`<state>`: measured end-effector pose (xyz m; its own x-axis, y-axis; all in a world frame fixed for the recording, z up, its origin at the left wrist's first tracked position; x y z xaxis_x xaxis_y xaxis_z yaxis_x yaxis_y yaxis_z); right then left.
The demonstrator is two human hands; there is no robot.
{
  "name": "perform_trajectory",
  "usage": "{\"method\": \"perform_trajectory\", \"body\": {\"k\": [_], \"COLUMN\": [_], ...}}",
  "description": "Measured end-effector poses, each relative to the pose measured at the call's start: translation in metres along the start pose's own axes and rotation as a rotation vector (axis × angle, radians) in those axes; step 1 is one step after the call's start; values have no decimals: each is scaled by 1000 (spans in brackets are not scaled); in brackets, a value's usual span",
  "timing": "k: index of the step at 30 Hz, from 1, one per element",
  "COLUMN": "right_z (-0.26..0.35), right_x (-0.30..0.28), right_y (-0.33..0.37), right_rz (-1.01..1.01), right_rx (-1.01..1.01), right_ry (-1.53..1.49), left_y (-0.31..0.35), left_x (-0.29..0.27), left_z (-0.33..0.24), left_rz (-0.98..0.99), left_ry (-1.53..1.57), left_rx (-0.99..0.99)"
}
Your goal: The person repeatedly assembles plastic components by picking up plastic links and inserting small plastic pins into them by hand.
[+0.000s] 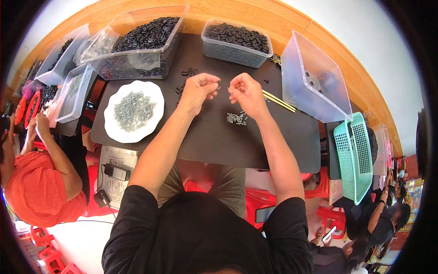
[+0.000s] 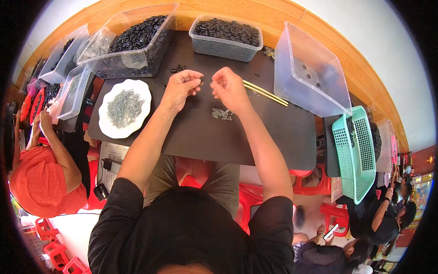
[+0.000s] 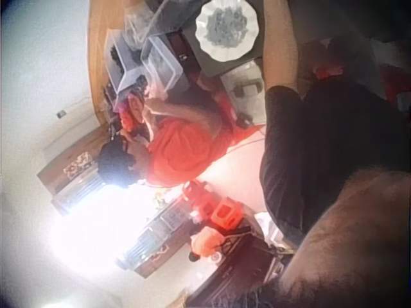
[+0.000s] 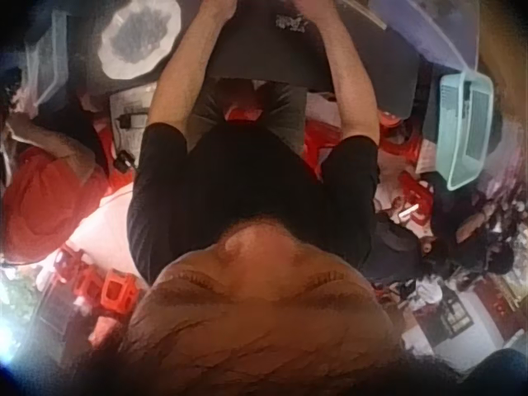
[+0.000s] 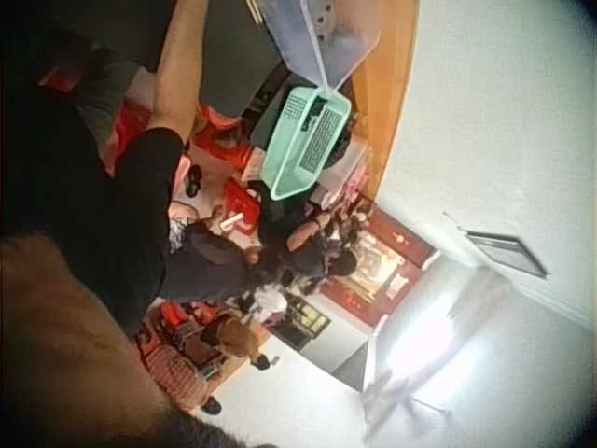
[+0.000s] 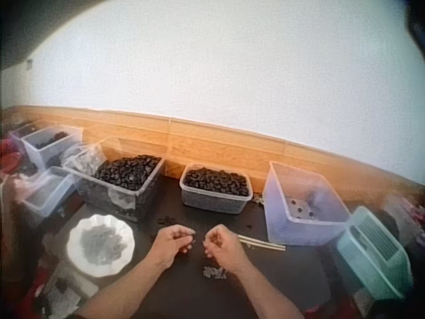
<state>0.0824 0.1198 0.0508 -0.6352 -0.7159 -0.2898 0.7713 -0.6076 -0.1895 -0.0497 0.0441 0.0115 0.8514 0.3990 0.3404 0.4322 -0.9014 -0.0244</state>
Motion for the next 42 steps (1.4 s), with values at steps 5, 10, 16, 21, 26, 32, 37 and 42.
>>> {"method": "perform_trajectory", "body": {"k": [5,10,16,21,26,32,37,42], "right_z": [-2,-7,-4,-3,2,-1,-5,-3], "right_x": [1,5,5,2,4,2,1,4], "right_y": [8,9,11,13,14,14,14,16], "right_rz": [-69,-80,-84,-91,-72,-77,-123,-136], "right_rx": [-110,-123,-140,-140,-127,-112,-110,-136], "right_ry": [-253,-311,-303,-303,-314,-285,-217,-232], "left_y": [4,6,6,6,7,7,10,9], "left_x": [13,17,17,20,20,23,24,21], "left_z": [7,3,5,2,0,-7,-11,-9], "left_rz": [72,79,114,108,101,115,74,103], "left_ry": [54,146,188,170,125,15,-192,-150], "left_rx": [-23,-13,-3,1,31,138,228,197]}}
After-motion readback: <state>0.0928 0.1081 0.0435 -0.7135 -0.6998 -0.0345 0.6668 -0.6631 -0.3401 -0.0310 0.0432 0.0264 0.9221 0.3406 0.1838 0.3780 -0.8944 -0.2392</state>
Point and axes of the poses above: each hand's wrist, its own y-axis away from the middle knuckle, its own x-axis out of the palm, z = x × y, the point moved 6 cm from there along -y, towards the middle knuckle, and after that the axes turned 1 degree about -x, right-handed, at the moved point
